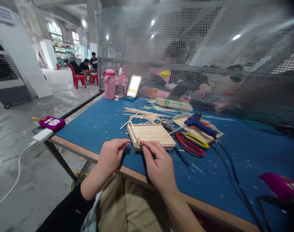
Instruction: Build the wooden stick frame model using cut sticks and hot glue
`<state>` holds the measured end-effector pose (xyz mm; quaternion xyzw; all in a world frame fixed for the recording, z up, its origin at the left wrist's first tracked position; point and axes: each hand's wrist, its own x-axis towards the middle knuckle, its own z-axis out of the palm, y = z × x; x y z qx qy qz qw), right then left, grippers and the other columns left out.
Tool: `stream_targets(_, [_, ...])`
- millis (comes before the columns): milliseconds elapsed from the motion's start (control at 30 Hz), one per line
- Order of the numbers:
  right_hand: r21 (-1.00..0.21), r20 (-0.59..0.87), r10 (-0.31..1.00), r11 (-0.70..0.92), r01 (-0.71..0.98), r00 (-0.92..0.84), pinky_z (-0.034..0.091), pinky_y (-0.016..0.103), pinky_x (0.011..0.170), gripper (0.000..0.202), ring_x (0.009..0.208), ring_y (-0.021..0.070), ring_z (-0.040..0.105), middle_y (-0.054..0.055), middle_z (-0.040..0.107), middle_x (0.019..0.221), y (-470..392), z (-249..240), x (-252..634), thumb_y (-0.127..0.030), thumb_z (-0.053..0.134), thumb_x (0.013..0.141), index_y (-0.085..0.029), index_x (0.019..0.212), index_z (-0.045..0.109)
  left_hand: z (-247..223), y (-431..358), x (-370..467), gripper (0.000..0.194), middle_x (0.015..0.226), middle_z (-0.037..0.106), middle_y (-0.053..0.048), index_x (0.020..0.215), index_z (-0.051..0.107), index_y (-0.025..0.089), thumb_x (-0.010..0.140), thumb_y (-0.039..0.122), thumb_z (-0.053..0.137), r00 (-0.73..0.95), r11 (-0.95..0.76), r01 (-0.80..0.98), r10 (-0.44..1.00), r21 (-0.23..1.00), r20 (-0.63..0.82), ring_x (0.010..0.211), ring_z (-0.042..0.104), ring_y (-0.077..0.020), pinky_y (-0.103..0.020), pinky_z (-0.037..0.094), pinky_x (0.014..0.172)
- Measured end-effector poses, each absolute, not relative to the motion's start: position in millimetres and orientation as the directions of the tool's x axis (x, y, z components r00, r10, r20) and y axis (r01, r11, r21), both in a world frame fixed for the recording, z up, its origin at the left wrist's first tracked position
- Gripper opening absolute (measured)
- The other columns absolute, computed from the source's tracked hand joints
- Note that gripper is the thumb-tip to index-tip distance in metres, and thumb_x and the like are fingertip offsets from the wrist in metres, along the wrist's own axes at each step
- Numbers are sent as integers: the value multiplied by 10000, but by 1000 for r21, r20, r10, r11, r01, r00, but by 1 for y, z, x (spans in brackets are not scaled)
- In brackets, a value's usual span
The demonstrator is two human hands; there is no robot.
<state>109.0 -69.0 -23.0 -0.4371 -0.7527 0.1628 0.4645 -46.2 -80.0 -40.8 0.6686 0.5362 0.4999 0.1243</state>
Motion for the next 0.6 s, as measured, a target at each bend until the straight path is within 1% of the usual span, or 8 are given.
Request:
stream_targets(133, [-626,584,790,586,515,-188,468,317,759,221,840,181,589,63,627,881,-68,-25,110,-244,455,864,-199,949,654,-34,-74,-49,319,993,643,-92,1089,617,180,845,124,420,-105,-457,583,777,672,620,913,595,-160,-280,469,808])
stream_targets(200, [-615,587,784,595,518,-202,468,322,753,221,837,183,583,65,618,881,-68,-26,110,-242,458,865,-202,962,652,-27,-67,-51,383,1097,576,-107,1125,598,195,819,72,403,-77,-499,626,724,599,685,1023,537,-179,-333,439,877])
stream_targets(267, [-603,592,776,606,518,-218,467,326,753,225,841,184,576,67,608,884,-68,-26,110,-242,461,864,-202,978,651,-21,-60,-50,454,1238,489,-105,1131,594,227,779,19,398,14,-555,668,676,496,737,1154,444,-205,-389,391,940])
stream_targets(333, [-599,594,772,613,516,-227,466,328,755,233,845,184,572,66,603,887,-68,-27,110,-243,459,865,-205,992,650,-20,-57,-48,482,1328,417,-94,1129,589,237,752,-1,403,70,-592,675,646,440,760,1233,363,-223,-418,356,973])
stream_targets(400, [-603,590,775,610,514,-227,467,331,753,240,842,185,572,65,604,886,-68,-27,110,-246,455,866,-214,998,652,-24,-59,-43,436,1270,469,-107,1104,587,205,744,17,431,18,-557,670,673,490,740,1197,404,-222,-414,363,968])
stream_targets(467, [-609,587,779,605,513,-221,470,332,747,245,836,187,574,65,606,880,-68,-27,110,-252,450,867,-220,995,657,-31,-66,-38,327,1079,583,-101,1032,594,176,752,64,465,-118,-448,646,742,619,660,1041,520,-203,-374,417,902])
stream_targets(533, [-612,587,780,603,511,-216,469,333,755,249,841,190,575,67,606,879,-69,-26,110,-256,450,866,-219,994,661,-35,-74,-34,204,894,635,-68,936,600,169,760,129,505,-203,-347,608,802,714,562,866,580,-181,-322,457,798])
stream_targets(600, [-613,588,780,603,510,-214,467,332,765,252,851,190,573,67,604,883,-69,-25,110,-253,448,867,-220,998,661,-37,-80,-32,126,818,653,-50,863,609,173,754,189,547,-192,-319,608,830,727,524,788,592,-173,-296,460,733])
